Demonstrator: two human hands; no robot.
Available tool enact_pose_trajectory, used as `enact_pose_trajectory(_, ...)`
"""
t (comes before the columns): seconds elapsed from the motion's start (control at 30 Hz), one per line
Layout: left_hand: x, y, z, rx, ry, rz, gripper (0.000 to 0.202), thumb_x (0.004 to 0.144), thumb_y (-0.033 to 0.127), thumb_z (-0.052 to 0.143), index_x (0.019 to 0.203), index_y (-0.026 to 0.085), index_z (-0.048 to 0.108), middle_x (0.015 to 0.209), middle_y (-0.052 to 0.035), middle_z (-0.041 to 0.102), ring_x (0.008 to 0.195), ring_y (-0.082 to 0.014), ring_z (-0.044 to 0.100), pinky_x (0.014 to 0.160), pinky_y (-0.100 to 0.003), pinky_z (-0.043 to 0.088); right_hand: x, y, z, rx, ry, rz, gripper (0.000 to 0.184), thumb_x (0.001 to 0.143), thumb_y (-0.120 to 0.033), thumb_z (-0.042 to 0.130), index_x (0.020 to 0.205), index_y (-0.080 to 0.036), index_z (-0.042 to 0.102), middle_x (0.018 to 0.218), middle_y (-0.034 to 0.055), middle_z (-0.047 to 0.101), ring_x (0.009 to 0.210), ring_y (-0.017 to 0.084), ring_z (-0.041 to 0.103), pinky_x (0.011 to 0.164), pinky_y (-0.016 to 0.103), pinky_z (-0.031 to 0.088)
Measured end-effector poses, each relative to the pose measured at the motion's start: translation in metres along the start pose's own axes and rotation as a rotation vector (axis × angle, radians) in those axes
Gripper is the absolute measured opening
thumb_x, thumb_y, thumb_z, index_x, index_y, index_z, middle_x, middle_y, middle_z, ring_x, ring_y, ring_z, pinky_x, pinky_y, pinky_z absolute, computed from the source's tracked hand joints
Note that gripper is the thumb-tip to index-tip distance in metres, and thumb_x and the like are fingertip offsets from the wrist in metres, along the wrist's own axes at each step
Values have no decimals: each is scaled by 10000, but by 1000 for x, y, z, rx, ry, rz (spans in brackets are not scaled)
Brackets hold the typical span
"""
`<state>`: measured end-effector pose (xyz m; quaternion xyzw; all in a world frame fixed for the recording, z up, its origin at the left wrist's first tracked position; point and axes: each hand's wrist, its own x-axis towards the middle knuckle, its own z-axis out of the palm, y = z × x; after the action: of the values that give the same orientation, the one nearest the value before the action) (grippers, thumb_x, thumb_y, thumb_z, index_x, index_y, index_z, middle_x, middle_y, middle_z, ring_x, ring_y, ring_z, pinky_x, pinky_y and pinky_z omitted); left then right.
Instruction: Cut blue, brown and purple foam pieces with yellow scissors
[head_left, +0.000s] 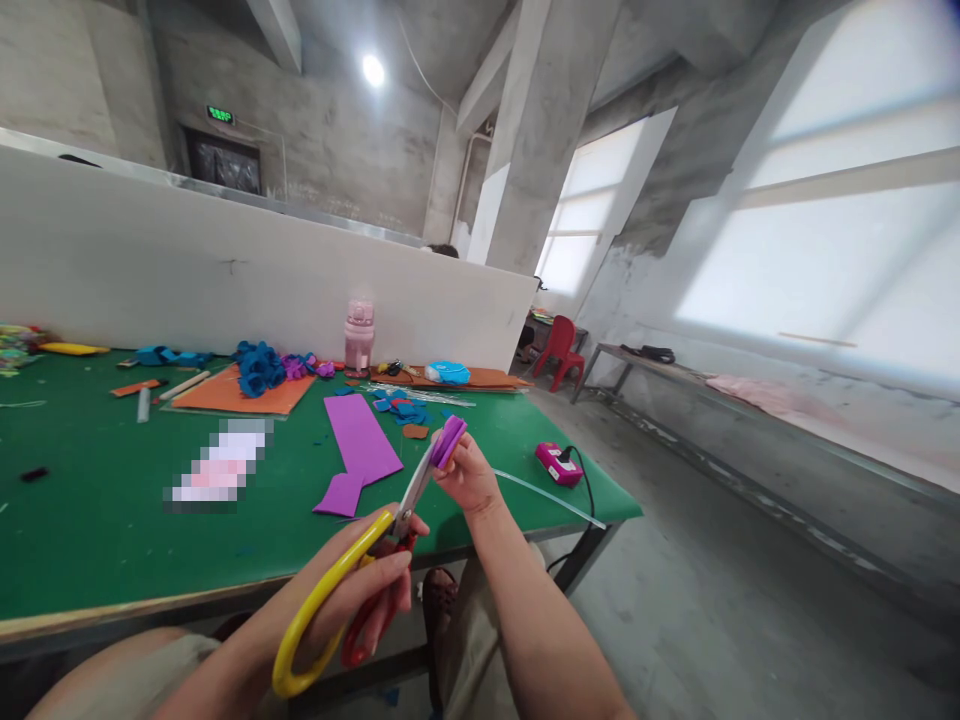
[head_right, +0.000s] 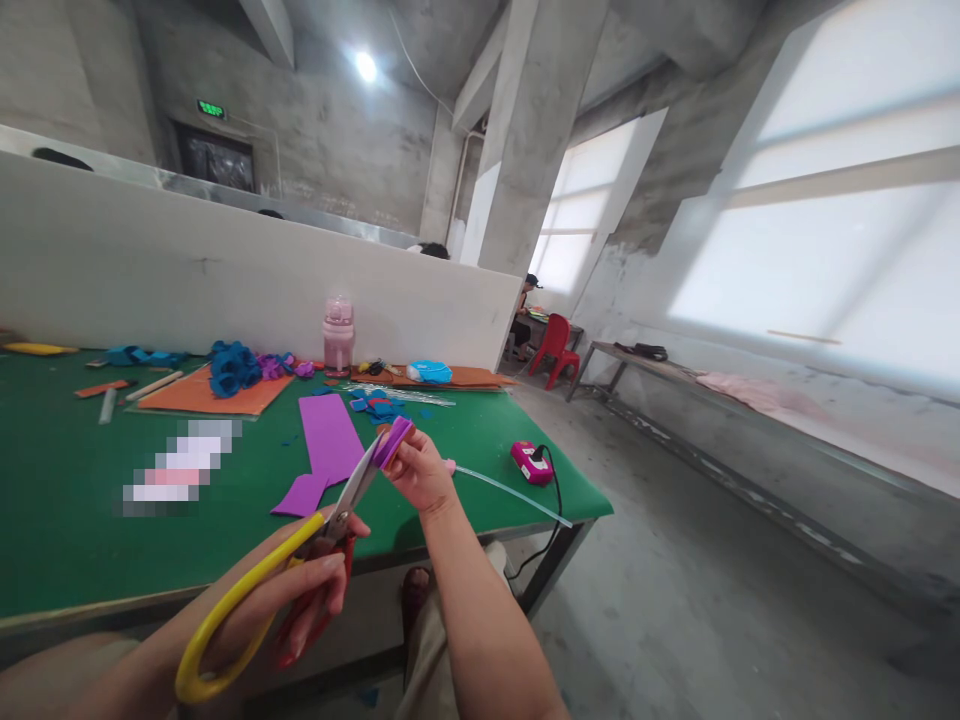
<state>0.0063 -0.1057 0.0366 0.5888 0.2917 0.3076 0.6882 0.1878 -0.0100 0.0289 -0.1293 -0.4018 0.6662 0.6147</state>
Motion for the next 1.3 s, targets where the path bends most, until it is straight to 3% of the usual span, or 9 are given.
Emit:
enact_pose_trajectory(0.17, 2, 1, -3, -3, -38, -21, 471, 809, 503, 514, 1165, 225, 377, 622, 25, 615, 319, -84, 493, 304, -170, 390, 1, 0, 3, -14, 3, 32, 331, 501, -293, 852, 723, -131, 668, 532, -48, 555, 414, 14, 436, 381, 91, 384)
enact_pose_trajectory(0.5, -2, 2, 3, -83, 44, -5, 406, 836, 377, 489, 1199, 230, 382, 636, 10, 620, 359, -87, 503, 324, -168, 401, 3, 4, 1, 29, 70, 48, 307, 501, -251, 853, 726, -167, 660, 624, -24, 658, 422, 26, 483, 393, 114, 405)
enact_pose_trajectory(0.77, -3, 1, 2, -101, 3, -30, 417, 835, 382, 506, 1205, 233, 384, 654, 0, 620, 392, -97, 516, 327, -173, 406, 3, 6, -2, 6, 107, 42, 295, 539, -238, 828, 750, -166, 634, 680, -12, 672, 459, 47, 522, 386, 133, 398)
enact_pose_trajectory(0.93, -1, -3, 0, -119, 7, -5, 453, 835, 396, 514, 1231, 237, 361, 673, -2, 618, 398, -102, 515, 338, -197, 416, 4, 11, -5, -34, 71, 58, 360, 506, -294, 841, 782, -166, 648, 654, -5, 667, 466, 64, 533, 377, 138, 395)
enact_pose_trajectory(1.1, 2, -5, -5, -119, -61, 7, 465, 854, 420, 494, 1250, 241, 328, 708, -7, 624, 414, -109, 526, 350, -217, 434, 4, 15, -2, -58, 37, 64, 329, 511, -325, 841, 719, -168, 639, 581, -23, 630, 408, 53, 490, 379, 147, 406)
enact_pose_trajectory(1.3, 3, -5, -5, -111, -18, 31, 475, 855, 434, 493, 1248, 224, 328, 685, -6, 628, 390, -102, 521, 331, -204, 433, 3, 14, -1, -78, 27, 58, 328, 514, -336, 842, 712, -161, 646, 547, -33, 601, 395, 46, 463, 379, 148, 396)
